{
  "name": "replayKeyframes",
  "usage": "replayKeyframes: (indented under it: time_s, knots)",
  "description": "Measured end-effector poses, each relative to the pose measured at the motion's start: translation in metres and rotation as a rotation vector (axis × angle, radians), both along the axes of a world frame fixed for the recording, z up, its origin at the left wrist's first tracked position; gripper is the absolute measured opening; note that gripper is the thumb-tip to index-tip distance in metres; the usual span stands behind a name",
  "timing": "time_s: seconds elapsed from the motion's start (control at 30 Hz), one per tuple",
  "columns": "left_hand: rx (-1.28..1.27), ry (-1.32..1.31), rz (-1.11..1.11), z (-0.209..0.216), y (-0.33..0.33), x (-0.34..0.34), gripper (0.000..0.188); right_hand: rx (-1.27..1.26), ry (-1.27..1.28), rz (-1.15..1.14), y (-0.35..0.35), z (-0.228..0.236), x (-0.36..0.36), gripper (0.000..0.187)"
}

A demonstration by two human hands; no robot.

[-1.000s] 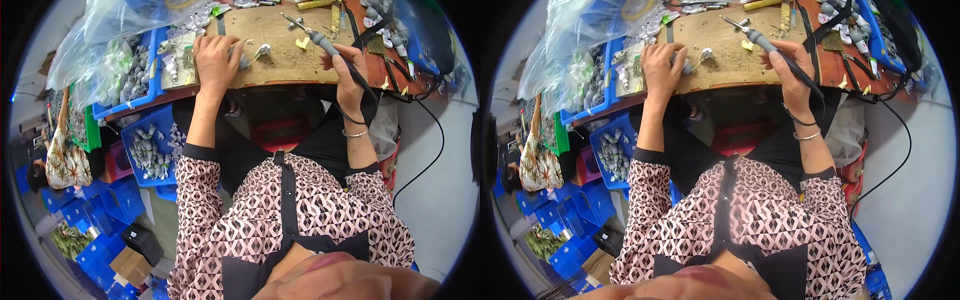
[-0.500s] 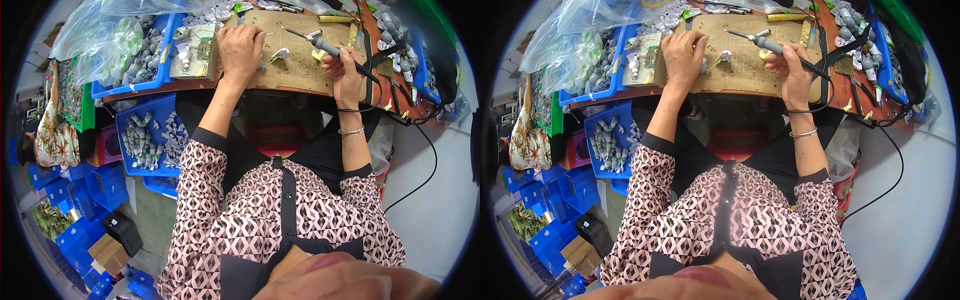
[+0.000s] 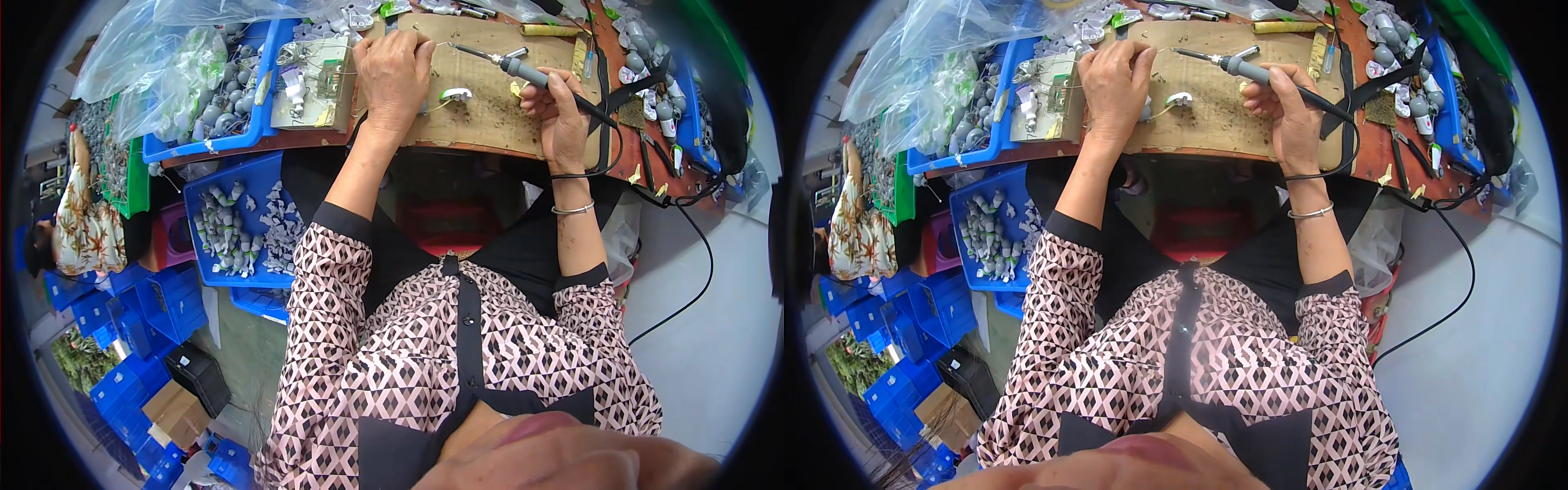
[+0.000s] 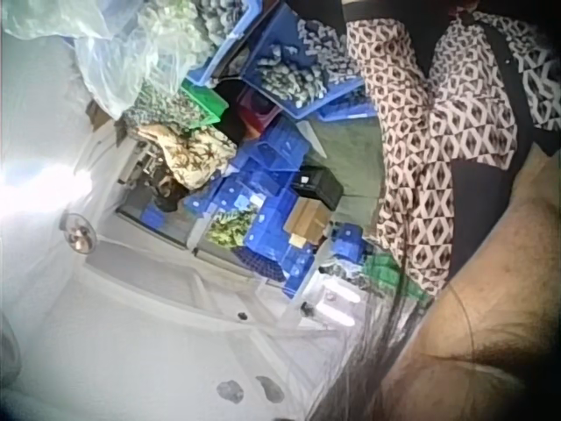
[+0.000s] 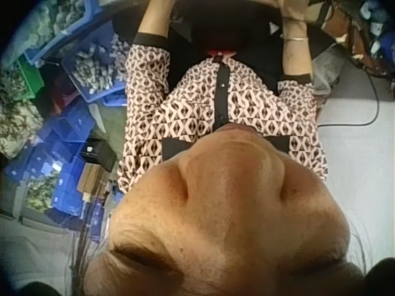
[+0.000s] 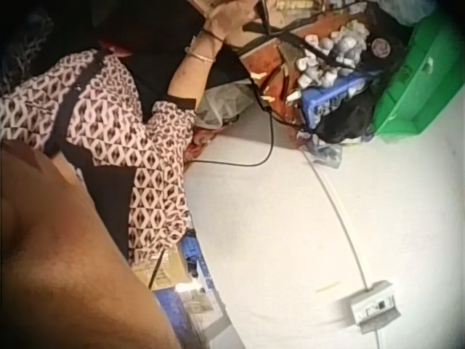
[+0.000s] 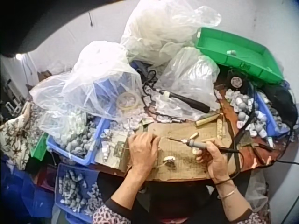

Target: Assemble and solder small electronic components for LED light bulbs at a factory workbench.

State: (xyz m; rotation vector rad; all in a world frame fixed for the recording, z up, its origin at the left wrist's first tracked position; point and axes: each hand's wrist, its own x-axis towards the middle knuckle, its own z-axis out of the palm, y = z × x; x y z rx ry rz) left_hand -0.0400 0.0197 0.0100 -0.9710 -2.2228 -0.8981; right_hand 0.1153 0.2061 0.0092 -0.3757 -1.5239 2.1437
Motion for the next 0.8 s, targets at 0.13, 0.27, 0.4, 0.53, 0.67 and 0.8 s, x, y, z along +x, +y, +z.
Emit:
replayKeyframes:
  time_s: [0.13,0.27,0.4,0.53,0.67,0.8]
  knots:
    - [-0.015,-0.005,-0.013,0.0000,-0.0001,-0.0005,0.014,0.008,0.017,0.003,-0.0013,0.0000,0.0004,0.027]
    - [-0.009,-0.010,-0.009,-0.0005,0.0007,-0.0004,0.015,0.021,0.026,0.014,-0.0004,-0.0010,0.0006,0.026]
    - [-0.037,-0.015,0.000,0.0012,-0.0007,0.0005,0.013,0.006,0.044,0.028,0.0003,-0.0032,0.0003,0.027]
    - [-0.026,-0.018,-0.002,0.0011,0.0001,0.0009,0.014,0.010,0.041,0.026,0.0004,-0.0034,0.0007,0.027]
    - [-0.002,-0.022,-0.015,0.0005,0.0001,0.0007,0.015,0.005,0.043,0.028,0.0003,-0.0042,0.0007,0.026]
    - [-0.005,-0.014,-0.009,-0.0004,0.0007,0.0003,0.015,0.009,0.043,0.029,0.0009,-0.0052,0.0006,0.027]
